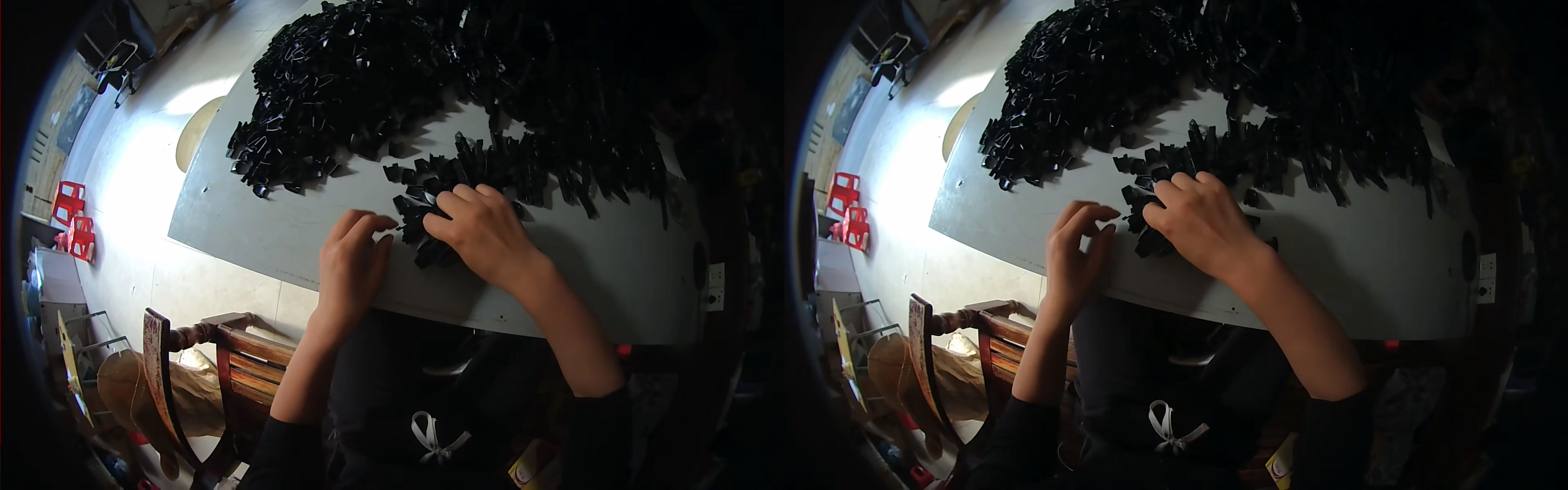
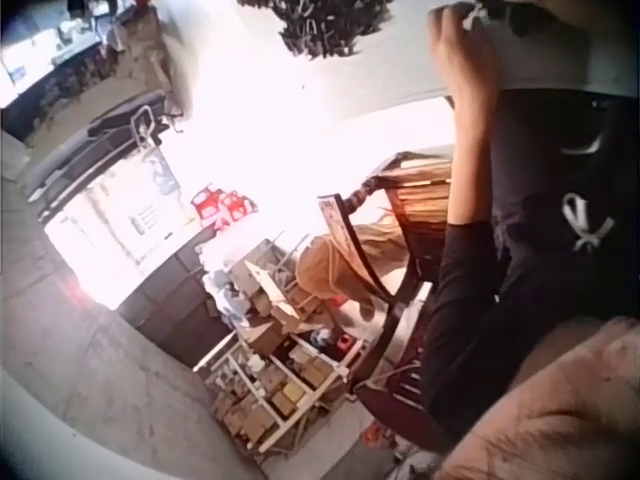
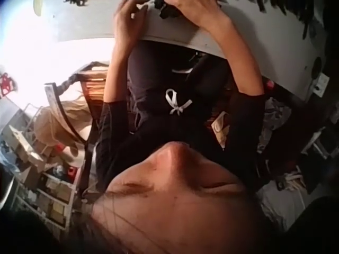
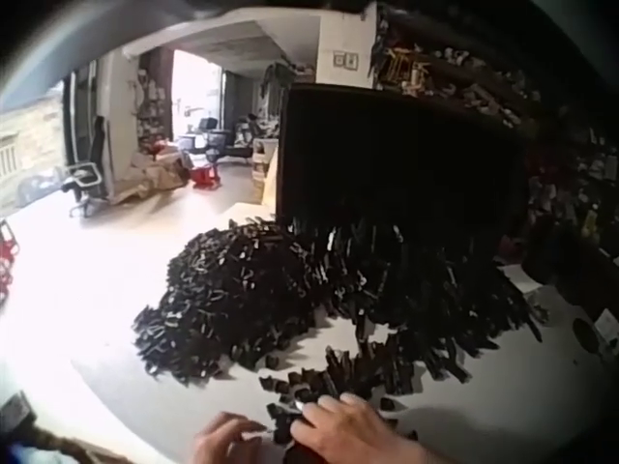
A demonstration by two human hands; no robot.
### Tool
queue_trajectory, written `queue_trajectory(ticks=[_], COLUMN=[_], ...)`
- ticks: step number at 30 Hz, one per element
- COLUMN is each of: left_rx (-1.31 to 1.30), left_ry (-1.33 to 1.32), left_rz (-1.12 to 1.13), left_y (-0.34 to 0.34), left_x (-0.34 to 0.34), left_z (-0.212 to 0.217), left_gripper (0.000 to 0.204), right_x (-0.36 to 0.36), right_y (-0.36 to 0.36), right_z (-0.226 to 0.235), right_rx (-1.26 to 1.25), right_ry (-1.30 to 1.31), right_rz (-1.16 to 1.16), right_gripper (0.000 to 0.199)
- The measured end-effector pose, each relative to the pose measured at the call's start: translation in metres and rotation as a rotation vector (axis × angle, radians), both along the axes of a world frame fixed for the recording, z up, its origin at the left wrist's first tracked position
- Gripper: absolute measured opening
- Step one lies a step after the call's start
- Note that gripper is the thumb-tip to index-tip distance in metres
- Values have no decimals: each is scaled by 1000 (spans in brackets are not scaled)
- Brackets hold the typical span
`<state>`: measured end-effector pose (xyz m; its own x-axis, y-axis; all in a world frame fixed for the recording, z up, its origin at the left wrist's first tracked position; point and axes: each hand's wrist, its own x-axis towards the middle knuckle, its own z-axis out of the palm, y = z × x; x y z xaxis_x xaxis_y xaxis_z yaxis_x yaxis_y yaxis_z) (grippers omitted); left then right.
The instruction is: Assembling small black plastic components by hand at a workstation.
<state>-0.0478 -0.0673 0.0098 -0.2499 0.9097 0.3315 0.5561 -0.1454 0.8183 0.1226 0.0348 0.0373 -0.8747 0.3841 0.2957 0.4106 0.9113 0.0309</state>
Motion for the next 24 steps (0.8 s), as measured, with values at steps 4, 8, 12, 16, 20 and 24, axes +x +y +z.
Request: queue_trajectory(ticks=[4, 8, 12, 16, 20, 24], left_rx=[-49, -90, -163, -109, -28, 48], left_ry=[116, 315, 318, 387, -93, -140], left_rz=[24, -16, 47, 130, -58, -243], left_y=[27, 38, 33, 16, -15, -36], left_x=[-5, -14, -17, -26, -18, 4], left_z=[-6, -7, -1, -7, 3, 27], left_gripper=[22, 18, 14, 15, 22, 30], right_x=[-3, -6, -3, 11, 38, 50], right_y=[9, 10, 9, -7, -45, -74], right_z=[-6, -10, -7, 4, 23, 19], right_rx=[84, 74, 50, -99, -574, -570], right_ry=[-3, 59, 93, 174, 342, 537], right_rz=[40, 48, 29, -65, -161, -117], right_gripper=[7, 7, 10, 16, 22, 31])
